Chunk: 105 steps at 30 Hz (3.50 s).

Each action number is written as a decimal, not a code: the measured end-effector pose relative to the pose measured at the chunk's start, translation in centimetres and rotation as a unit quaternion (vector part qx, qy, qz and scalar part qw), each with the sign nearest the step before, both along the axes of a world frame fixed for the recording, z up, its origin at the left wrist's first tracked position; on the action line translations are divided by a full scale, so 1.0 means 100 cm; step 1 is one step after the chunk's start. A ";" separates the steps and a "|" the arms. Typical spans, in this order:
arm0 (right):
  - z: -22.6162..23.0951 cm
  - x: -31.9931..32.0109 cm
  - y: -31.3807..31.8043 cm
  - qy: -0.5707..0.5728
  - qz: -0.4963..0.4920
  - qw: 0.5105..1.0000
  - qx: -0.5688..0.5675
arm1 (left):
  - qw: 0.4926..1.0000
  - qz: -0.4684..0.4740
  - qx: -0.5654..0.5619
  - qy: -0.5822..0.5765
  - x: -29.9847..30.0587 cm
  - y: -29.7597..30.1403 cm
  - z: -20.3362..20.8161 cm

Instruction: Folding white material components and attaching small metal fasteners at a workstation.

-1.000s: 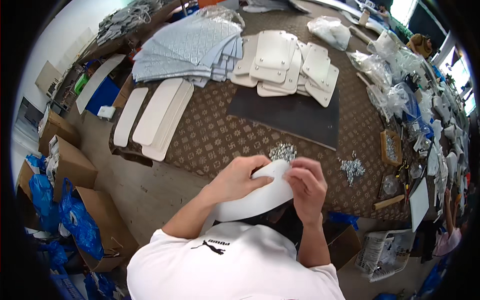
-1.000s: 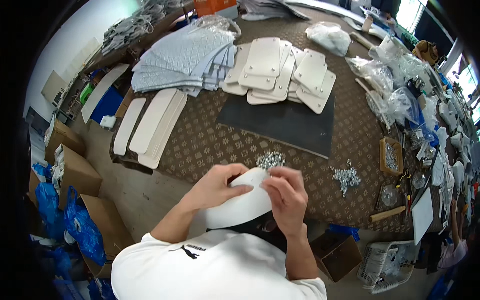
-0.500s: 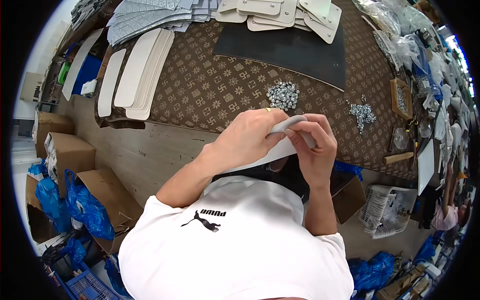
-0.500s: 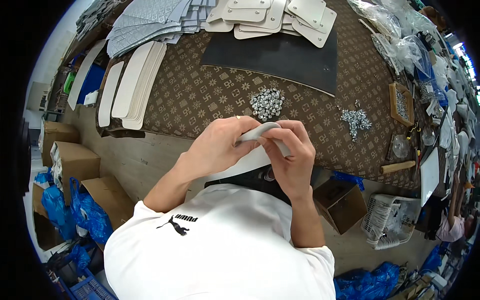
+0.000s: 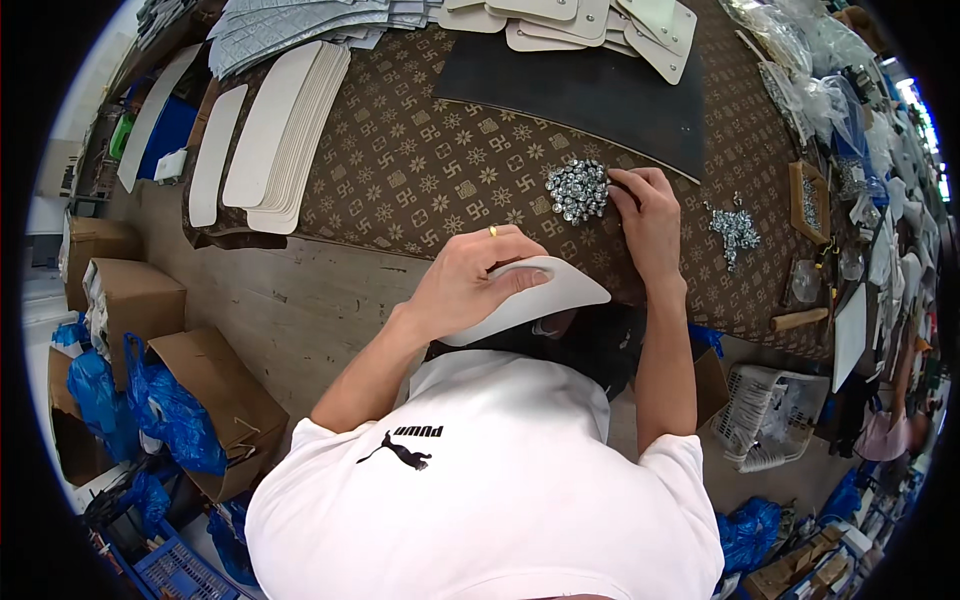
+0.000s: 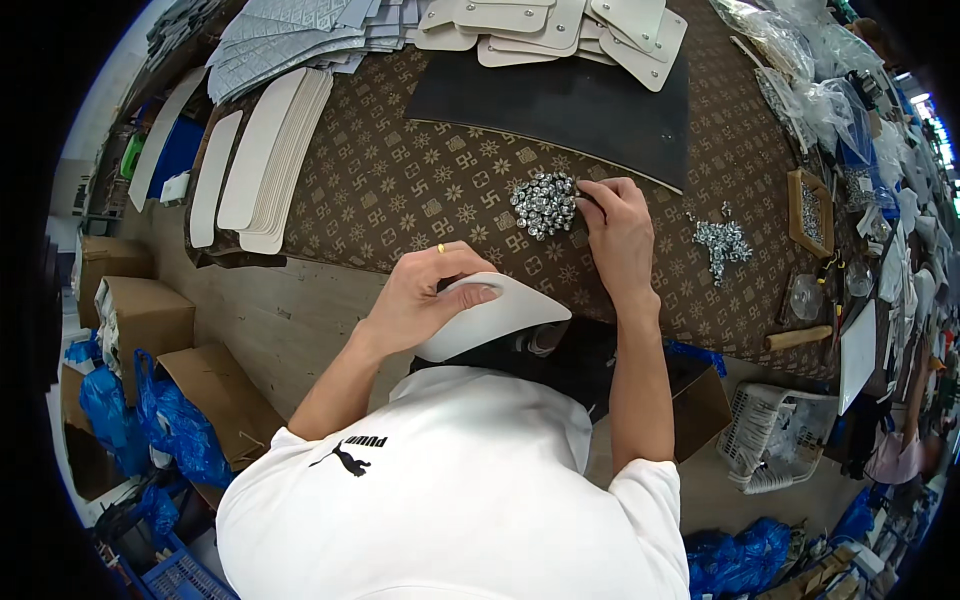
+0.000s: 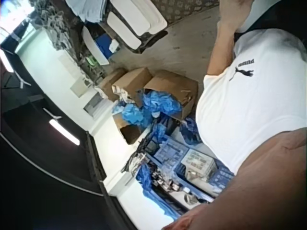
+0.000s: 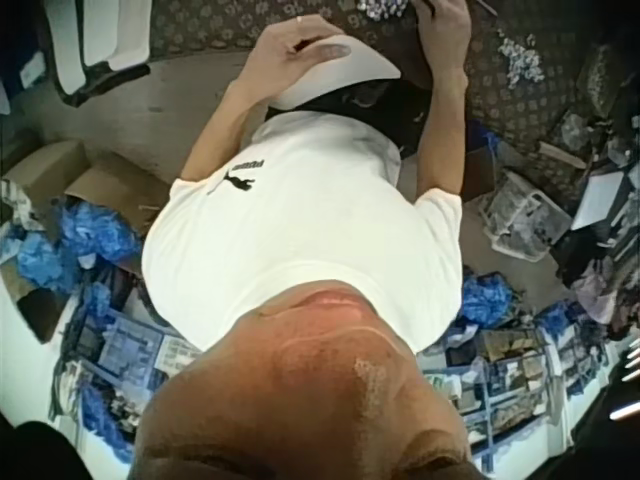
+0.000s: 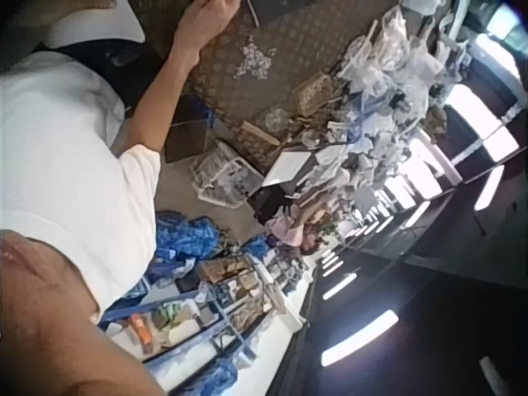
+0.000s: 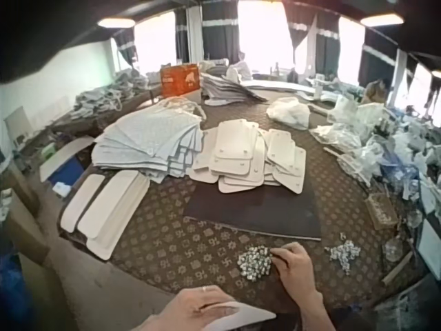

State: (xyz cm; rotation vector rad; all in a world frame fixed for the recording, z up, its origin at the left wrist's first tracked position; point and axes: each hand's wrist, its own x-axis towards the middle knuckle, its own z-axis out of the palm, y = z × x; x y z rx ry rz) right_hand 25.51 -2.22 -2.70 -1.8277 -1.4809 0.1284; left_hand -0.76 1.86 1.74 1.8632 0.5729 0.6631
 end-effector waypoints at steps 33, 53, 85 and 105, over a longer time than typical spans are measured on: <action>0.048 -0.039 -0.096 0.623 0.157 0.744 -0.186 | 0.987 -0.117 0.093 -0.065 0.028 -0.007 0.007; 0.003 0.084 -0.135 -0.001 -0.339 0.939 -0.063 | 0.980 0.146 -0.121 -0.062 0.007 0.015 0.016; 0.013 -0.058 -0.066 0.501 0.047 0.863 0.045 | 0.989 -0.028 0.033 0.139 0.013 0.021 0.011; -0.002 -0.019 -0.010 -0.003 -0.045 0.999 0.014 | 0.972 -0.075 0.213 0.058 0.033 0.027 0.012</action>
